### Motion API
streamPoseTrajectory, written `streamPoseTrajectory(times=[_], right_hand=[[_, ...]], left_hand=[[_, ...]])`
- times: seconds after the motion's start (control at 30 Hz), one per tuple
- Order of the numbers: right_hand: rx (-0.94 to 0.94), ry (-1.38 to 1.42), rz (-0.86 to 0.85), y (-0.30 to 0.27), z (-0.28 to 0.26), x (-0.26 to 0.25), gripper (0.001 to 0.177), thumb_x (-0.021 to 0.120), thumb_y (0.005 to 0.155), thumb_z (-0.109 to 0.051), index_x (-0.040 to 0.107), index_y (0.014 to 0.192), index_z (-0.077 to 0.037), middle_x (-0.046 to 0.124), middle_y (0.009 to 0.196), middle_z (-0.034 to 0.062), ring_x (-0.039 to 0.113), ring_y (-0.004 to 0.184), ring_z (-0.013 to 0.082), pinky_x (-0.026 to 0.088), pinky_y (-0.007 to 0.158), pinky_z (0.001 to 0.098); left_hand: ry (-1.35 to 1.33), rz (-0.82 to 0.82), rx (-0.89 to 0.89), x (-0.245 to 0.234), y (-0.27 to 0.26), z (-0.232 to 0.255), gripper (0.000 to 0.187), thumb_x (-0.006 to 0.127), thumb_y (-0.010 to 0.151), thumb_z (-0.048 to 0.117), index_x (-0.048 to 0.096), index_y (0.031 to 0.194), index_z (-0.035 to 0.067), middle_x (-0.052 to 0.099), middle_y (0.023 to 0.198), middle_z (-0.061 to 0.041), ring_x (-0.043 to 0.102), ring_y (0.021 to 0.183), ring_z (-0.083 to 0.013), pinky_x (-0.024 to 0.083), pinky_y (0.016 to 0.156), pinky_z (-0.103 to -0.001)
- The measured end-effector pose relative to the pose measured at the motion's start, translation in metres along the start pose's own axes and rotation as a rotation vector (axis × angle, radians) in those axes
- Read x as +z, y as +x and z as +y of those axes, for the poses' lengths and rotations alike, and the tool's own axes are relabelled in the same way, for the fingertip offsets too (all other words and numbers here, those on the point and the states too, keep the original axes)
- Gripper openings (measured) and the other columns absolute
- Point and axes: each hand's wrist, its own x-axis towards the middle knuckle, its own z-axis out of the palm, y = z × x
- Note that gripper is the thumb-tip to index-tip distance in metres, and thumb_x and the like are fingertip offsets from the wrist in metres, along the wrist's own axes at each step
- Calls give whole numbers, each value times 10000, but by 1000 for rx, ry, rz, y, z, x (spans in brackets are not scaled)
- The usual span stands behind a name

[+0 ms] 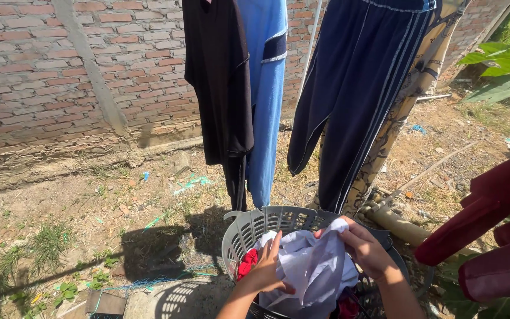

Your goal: The person takes clothes from a laundry basket, puts them onto hangers, and hangs the hangers onto a drying rack.

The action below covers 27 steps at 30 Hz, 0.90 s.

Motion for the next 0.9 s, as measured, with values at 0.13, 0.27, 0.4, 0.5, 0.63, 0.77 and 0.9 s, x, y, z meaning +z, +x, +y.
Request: streamPoseTrajectory(times=[0.13,0.27,0.4,0.5,0.63,0.77,0.9], right_hand=[[-186,186,1,-21,-40,1,262,451,1004,-178,565,1145,11,696,1077,160,673,1006,256,518,914,420],[-429,122,-83,-30,-43,-15,215,539,913,-208,518,1015,-20,518,903,51,523,831,170,431,773,309],[-373,217,-42,-30,-43,-16,324,544,1026,-337,429,893,-64,397,799,28,417,703,153,369,680,316],[-448,354,-163,-32,-39,-32,251,568,970,-284,424,923,-84,403,817,36,431,703,160,372,658,310],[-340,115,29,-28,-17,-71,223,511,962,-243,489,914,-26,441,803,49,452,699,158,396,651,292],[-344,608,40,-14,3,-61,125,494,988,-228,489,959,-107,409,768,-10,433,637,120,400,573,277],[-332,487,-29,-5,-20,-28,285,497,1081,-277,445,885,-77,406,774,21,427,642,136,409,575,307]], left_hand=[[361,-179,-161,63,27,-94,1207,948,733,323,150,1636,243,294,1678,-113,277,1533,-334,272,1193,-529],[-115,-165,8,89,33,-82,1109,861,860,238,92,1653,139,381,1647,-148,503,1445,-270,431,1170,-402],[-511,-342,-71,61,37,-32,1114,783,714,22,138,1606,196,591,1420,-146,593,1288,-216,488,1060,-346],[-891,-524,-134,77,66,-124,590,714,830,45,580,1401,-17,724,1230,-86,697,1136,-161,551,1013,-298],[-635,-320,-84,42,67,-149,362,685,1070,274,658,1069,-88,561,822,-60,583,751,-120,442,681,-251],[-184,-250,-49,21,52,-98,341,718,887,219,656,1202,102,637,958,-33,627,881,-155,514,775,-292],[127,-164,89,44,24,-44,634,799,817,188,549,1400,191,585,1138,-97,616,1050,-315,490,868,-379]])
